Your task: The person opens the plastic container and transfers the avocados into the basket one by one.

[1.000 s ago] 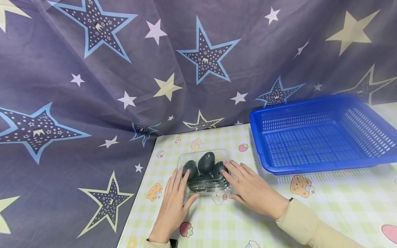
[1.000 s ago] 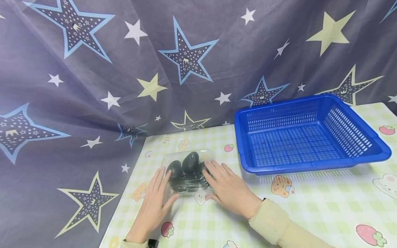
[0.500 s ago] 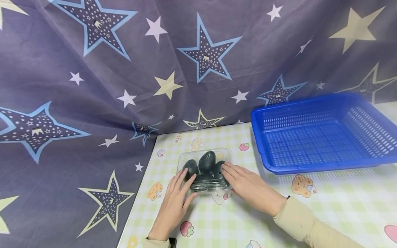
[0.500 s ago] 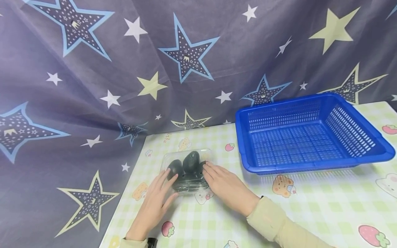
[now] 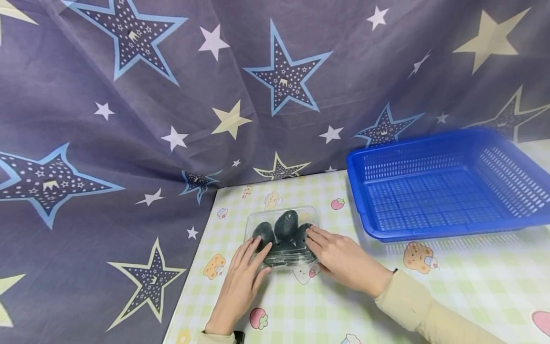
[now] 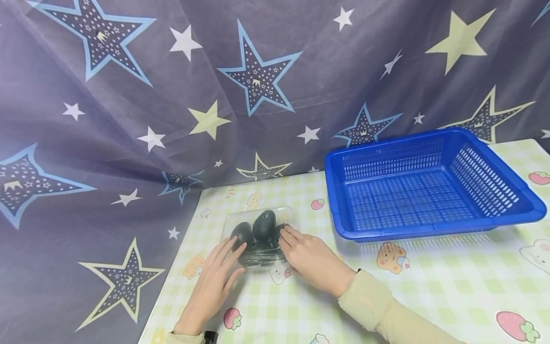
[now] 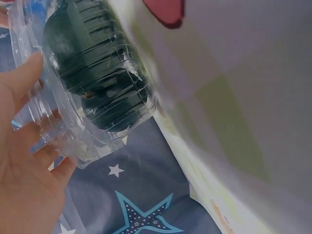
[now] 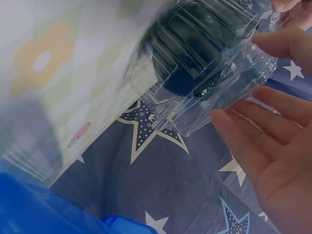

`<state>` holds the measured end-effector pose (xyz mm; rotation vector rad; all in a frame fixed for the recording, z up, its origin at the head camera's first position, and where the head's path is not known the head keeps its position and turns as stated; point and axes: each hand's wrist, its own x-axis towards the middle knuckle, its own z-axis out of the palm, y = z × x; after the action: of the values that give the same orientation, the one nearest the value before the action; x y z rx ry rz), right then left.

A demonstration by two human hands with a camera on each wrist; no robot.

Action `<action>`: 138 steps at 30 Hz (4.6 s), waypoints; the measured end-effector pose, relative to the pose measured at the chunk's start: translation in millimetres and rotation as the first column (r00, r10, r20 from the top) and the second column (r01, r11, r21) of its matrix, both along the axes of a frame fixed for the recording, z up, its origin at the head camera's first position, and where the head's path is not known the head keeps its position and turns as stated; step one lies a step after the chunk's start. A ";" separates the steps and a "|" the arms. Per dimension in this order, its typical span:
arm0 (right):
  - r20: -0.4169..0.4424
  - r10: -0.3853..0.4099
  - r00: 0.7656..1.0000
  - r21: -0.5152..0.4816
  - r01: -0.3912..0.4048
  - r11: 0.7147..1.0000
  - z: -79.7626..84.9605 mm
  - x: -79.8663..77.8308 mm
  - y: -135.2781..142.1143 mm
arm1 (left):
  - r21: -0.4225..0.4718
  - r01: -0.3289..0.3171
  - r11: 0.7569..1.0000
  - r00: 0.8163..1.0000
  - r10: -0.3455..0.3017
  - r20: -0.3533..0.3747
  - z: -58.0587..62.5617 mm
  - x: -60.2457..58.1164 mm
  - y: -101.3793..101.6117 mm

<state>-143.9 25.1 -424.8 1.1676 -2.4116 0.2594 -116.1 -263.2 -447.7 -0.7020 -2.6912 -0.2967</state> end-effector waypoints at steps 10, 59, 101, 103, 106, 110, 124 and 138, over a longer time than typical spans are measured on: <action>-0.055 0.017 0.998 0.033 -0.015 0.999 4.5 0.0 -3.5 | -0.028 -0.003 1.000 1.000 0.002 -0.028 -0.9 0.0 1.6; 0.064 0.058 0.996 0.008 -0.059 0.998 -3.1 -6.8 -1.0 | -0.134 0.062 0.989 0.991 -0.078 -0.112 27.8 -8.3 -1.2; 0.001 0.051 0.999 -0.175 -0.050 0.983 44.8 -18.3 7.2 | 0.140 0.066 0.988 0.975 -0.034 -0.219 60.6 -22.3 -6.6; -0.001 0.044 0.999 -0.207 -0.044 0.977 45.8 -19.9 7.0 | 0.181 0.056 0.982 0.975 -0.015 -0.220 63.5 -25.2 -6.9; -0.005 0.016 1.000 -0.246 -0.016 0.969 46.9 -21.3 7.5 | 0.231 0.025 0.973 0.977 0.026 -0.213 68.0 -29.6 -7.3; 0.002 -0.018 1.000 -0.265 0.017 0.964 46.2 -22.1 7.9 | 0.292 -0.034 0.956 0.978 0.093 -0.189 70.5 -34.2 -10.7; 0.061 -0.066 0.996 -0.298 0.081 0.951 49.3 -34.1 7.8 | 0.521 0.016 0.853 0.995 0.036 -0.090 65.7 -54.9 -16.6; 0.144 -0.081 0.986 -0.365 0.129 0.922 48.0 -40.3 7.8 | 0.643 0.038 0.765 0.997 0.016 -0.078 67.3 -73.1 -15.0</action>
<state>-184.2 33.0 -376.8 0.8676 -2.3796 0.7430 -189.2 -278.2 -380.4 -0.4901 -2.2650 -1.1098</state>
